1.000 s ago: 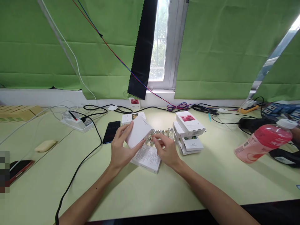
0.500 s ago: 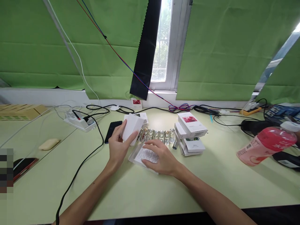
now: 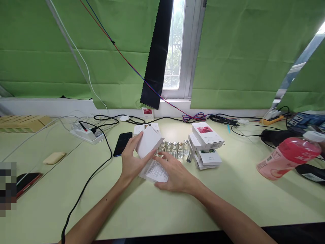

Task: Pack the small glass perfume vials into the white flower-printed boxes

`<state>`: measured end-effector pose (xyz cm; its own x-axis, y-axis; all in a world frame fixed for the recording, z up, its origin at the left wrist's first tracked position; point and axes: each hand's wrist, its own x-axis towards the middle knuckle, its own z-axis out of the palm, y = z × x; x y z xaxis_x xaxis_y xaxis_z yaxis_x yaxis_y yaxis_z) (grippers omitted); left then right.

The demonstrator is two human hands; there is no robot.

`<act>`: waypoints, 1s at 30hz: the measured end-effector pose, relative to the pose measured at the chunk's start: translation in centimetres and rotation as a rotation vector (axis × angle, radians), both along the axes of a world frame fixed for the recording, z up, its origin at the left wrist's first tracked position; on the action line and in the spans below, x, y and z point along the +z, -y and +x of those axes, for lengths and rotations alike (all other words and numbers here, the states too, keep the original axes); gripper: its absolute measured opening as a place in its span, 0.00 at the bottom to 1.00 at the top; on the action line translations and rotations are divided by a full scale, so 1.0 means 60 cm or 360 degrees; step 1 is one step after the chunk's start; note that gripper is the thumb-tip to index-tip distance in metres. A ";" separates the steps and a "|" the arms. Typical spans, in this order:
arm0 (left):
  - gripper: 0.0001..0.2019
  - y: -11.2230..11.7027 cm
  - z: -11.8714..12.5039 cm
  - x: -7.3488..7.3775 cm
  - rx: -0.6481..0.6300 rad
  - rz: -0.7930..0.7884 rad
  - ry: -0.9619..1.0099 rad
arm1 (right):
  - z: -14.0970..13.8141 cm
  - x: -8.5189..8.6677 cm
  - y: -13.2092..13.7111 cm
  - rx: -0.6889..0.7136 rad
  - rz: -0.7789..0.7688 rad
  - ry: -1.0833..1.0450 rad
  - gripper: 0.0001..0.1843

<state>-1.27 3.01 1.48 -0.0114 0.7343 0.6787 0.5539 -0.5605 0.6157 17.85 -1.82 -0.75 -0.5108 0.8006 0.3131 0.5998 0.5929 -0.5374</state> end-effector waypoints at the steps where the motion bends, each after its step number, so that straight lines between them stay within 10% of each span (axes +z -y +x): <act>1: 0.36 0.000 0.000 0.000 -0.0004 0.0002 -0.0034 | 0.000 0.001 0.000 -0.0007 -0.0005 0.0008 0.50; 30: 0.33 -0.009 -0.016 0.016 -0.0080 -0.0064 -0.0203 | 0.053 0.038 -0.018 0.0218 0.0279 -0.0114 0.44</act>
